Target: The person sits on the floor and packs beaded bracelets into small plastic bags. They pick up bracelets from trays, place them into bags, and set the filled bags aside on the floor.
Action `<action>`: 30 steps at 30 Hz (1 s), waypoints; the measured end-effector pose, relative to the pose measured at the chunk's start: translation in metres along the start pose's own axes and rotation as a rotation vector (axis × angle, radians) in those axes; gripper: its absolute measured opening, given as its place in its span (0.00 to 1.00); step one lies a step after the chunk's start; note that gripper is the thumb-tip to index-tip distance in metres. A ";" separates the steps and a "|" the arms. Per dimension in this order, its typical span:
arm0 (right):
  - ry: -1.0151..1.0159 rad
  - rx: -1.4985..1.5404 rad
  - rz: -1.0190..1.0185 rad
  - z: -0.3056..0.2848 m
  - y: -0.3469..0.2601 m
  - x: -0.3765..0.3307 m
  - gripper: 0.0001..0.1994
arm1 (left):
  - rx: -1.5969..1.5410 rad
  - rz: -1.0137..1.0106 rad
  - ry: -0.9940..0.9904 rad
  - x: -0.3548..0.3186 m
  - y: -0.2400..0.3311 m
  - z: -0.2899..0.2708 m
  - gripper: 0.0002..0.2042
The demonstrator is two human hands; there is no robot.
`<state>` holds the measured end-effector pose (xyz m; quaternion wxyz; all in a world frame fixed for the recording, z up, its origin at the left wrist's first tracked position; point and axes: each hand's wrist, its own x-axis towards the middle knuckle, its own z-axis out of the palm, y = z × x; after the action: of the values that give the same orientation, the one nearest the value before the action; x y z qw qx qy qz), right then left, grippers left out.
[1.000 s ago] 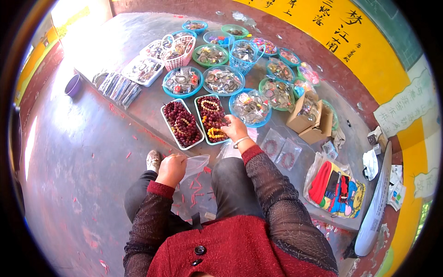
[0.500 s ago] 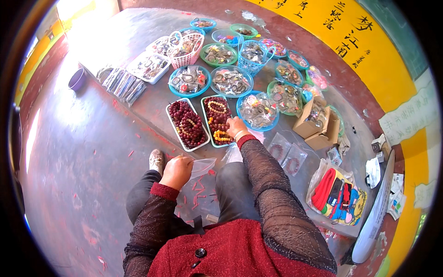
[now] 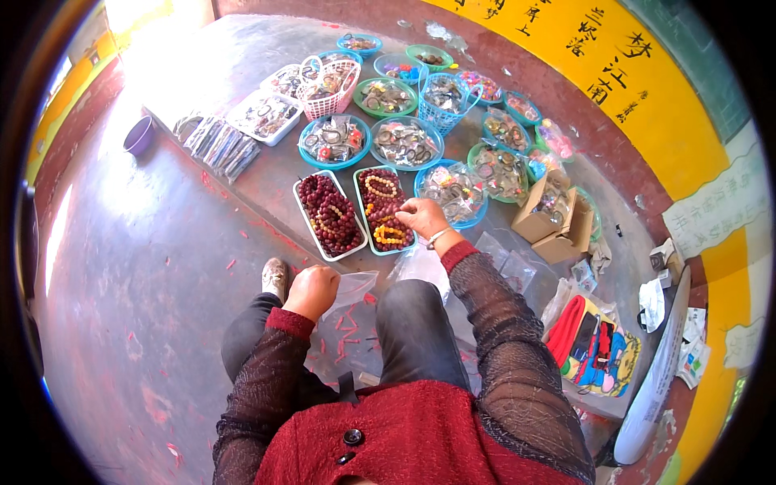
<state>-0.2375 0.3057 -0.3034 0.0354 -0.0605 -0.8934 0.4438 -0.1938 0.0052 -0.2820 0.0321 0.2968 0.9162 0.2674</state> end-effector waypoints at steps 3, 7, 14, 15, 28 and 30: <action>-0.137 0.221 0.163 -0.019 -0.042 -0.033 0.12 | 0.004 -0.015 0.009 -0.002 0.001 -0.001 0.11; -0.218 0.382 0.155 -0.035 -0.093 -0.089 0.12 | 0.007 -0.015 -0.008 -0.005 0.003 -0.002 0.11; -0.117 0.520 0.200 0.006 -0.116 -0.156 0.13 | -0.070 0.016 -0.035 -0.008 0.013 0.002 0.09; -0.148 0.508 0.206 0.010 -0.112 -0.157 0.13 | -0.074 0.013 -0.047 -0.009 0.014 0.001 0.09; -0.179 0.260 0.232 0.007 -0.117 -0.161 0.12 | -0.195 0.012 -0.055 -0.010 0.013 -0.007 0.10; -0.224 0.386 0.270 0.003 -0.117 -0.159 0.13 | -0.175 0.012 -0.098 -0.011 0.016 -0.010 0.10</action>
<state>-0.0894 0.2111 -0.2135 -0.1126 -0.1217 -0.7743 0.6107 -0.1788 0.0053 -0.2668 0.1011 0.3109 0.8849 0.3318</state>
